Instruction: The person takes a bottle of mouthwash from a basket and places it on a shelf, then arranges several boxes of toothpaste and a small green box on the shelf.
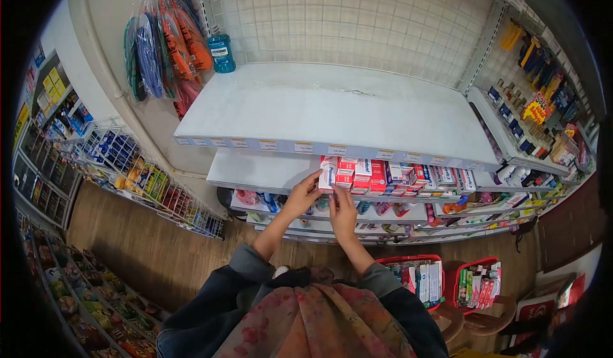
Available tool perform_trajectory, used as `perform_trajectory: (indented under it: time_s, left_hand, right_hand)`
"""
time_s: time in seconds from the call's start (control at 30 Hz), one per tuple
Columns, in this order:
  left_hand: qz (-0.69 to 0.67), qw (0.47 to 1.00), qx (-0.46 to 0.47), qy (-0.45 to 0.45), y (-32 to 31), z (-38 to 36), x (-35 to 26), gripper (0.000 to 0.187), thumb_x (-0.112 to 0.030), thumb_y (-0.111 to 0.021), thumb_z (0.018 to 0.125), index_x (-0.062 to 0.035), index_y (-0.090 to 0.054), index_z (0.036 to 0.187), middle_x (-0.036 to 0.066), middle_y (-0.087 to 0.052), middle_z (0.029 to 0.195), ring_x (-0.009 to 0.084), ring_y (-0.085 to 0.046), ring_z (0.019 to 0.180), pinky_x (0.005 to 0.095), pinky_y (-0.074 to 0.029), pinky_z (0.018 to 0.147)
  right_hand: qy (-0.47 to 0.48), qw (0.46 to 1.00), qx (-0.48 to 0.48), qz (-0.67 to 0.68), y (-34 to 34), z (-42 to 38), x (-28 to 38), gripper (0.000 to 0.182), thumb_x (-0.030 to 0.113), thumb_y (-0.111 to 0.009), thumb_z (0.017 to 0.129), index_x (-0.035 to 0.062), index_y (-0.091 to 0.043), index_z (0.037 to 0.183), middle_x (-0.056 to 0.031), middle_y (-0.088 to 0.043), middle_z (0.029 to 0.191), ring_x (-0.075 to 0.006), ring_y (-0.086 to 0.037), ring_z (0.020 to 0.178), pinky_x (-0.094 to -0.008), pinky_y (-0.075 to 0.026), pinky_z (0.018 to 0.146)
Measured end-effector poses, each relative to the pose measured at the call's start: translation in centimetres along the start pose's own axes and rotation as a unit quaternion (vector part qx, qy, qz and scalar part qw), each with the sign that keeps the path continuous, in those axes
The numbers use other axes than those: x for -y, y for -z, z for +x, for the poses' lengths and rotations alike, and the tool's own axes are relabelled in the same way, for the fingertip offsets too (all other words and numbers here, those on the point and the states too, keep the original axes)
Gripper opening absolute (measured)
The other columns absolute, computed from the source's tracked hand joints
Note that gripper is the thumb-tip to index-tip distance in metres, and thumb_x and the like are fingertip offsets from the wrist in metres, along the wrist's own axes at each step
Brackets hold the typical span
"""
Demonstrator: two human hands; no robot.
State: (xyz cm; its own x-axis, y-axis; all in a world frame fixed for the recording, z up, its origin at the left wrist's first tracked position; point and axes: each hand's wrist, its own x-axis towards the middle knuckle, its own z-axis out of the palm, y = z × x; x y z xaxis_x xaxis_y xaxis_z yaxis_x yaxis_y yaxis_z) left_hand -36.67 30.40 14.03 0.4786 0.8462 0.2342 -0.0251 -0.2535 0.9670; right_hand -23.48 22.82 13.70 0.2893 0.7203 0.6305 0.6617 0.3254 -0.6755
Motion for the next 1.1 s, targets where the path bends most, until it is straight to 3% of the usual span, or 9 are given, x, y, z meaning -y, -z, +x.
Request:
perform_trajectory:
  time_s: [0.3,0.43,0.53,0.67,0.83,0.93,1.0,1.03,1.1]
  left_hand:
    - [0.025,0.999,-0.026,-0.003,-0.1,1.3,0.9,0.057,0.005,-0.056,0.083,-0.0073,-0.038,0.136,0.016,-0.056,0.12,0.0181,-0.055,0.109,0.0288,-0.046,0.09]
    - [0.054,0.998,-0.042,-0.002,-0.6,1.2,-0.1,0.059,0.007,-0.056,0.081,-0.0079,-0.039,0.135,0.016,-0.056,0.12,0.0179,-0.056,0.107,0.0289,-0.046,0.09]
    - [-0.01,0.999,-0.043,0.012,-1.0,0.6,-1.1,0.062,0.01,-0.055,0.078,-0.0095,-0.04,0.135,0.016,-0.058,0.117,0.0197,-0.058,0.106,0.0298,-0.048,0.089]
    - [0.093,0.994,-0.061,-0.008,-1.0,1.1,0.0,0.068,0.013,-0.056,0.074,-0.0111,-0.039,0.136,0.018,-0.057,0.117,0.0219,-0.059,0.105,0.0312,-0.05,0.087]
    - [0.136,0.989,-0.056,-0.019,-1.1,1.4,0.1,0.069,0.013,-0.056,0.073,-0.0089,-0.038,0.136,0.019,-0.056,0.119,0.0254,-0.059,0.106,0.0319,-0.05,0.087]
    - [0.087,0.994,-0.043,0.05,-1.4,0.2,-1.7,0.07,0.008,-0.06,0.075,-0.0106,-0.035,0.138,0.017,-0.053,0.12,0.0204,-0.056,0.106,0.0307,-0.051,0.083]
    - [0.144,0.982,-0.075,-0.096,-1.9,-0.9,-0.1,0.064,0.006,-0.059,0.077,-0.0069,-0.038,0.135,0.015,-0.049,0.122,0.0201,-0.052,0.108,0.0299,-0.048,0.087]
    - [0.138,0.985,-0.048,-0.095,-2.5,-1.8,-0.2,0.064,0.006,-0.059,0.077,-0.0069,-0.038,0.135,0.015,-0.049,0.122,0.0201,-0.052,0.108,0.0299,-0.048,0.087]
    - [0.171,0.966,-0.152,-0.122,-3.6,-4.3,-0.6,0.05,0.006,-0.056,0.079,-0.0039,-0.045,0.127,0.012,-0.048,0.119,0.0203,-0.051,0.108,0.0291,-0.046,0.088]
  right_hand:
    - [-0.032,0.982,0.122,-0.137,1.4,0.3,0.3,0.054,0.007,-0.057,0.081,0.0211,-0.044,0.131,-0.0118,-0.057,0.086,-0.0295,-0.06,0.071,-0.0394,-0.049,0.06]
    - [-0.023,0.985,0.114,-0.123,1.4,0.1,0.0,0.059,0.005,-0.057,0.079,0.0226,-0.041,0.134,-0.0119,-0.056,0.087,-0.0294,-0.059,0.069,-0.0397,-0.049,0.06]
    - [-0.036,0.987,0.119,-0.105,1.3,-0.2,0.0,0.063,0.004,-0.057,0.078,0.0231,-0.039,0.136,-0.0124,-0.055,0.091,-0.0297,-0.059,0.069,-0.04,-0.049,0.06]
    - [-0.017,0.987,0.114,-0.108,1.7,-0.7,0.6,0.066,0.006,-0.057,0.077,0.0241,-0.037,0.137,-0.011,-0.053,0.093,-0.0298,-0.059,0.075,-0.0403,-0.05,0.059]
    - [-0.027,0.989,0.116,-0.093,2.8,-1.6,0.6,0.06,0.003,-0.055,0.078,0.0208,-0.042,0.134,-0.0145,-0.054,0.092,-0.031,-0.058,0.066,-0.0401,-0.049,0.059]
    - [-0.021,0.994,0.097,-0.049,4.1,-3.0,0.7,0.058,0.003,-0.054,0.078,0.0198,-0.042,0.133,-0.0151,-0.055,0.093,-0.031,-0.058,0.064,-0.0404,-0.049,0.058]
    - [-0.072,0.989,0.12,-0.05,5.8,-4.5,0.6,0.057,0.004,-0.055,0.078,0.0189,-0.043,0.132,-0.0154,-0.056,0.096,-0.0304,-0.058,0.067,-0.0396,-0.049,0.062]
    - [-0.074,0.986,0.144,-0.049,6.5,-5.4,0.4,0.056,0.005,-0.056,0.078,0.0188,-0.043,0.132,-0.0152,-0.056,0.097,-0.0298,-0.059,0.069,-0.039,-0.049,0.064]
    - [-0.119,0.97,0.203,-0.055,8.8,-6.8,0.9,0.056,0.007,-0.057,0.079,0.0184,-0.043,0.131,-0.0145,-0.057,0.097,-0.0275,-0.06,0.077,-0.0371,-0.049,0.07]
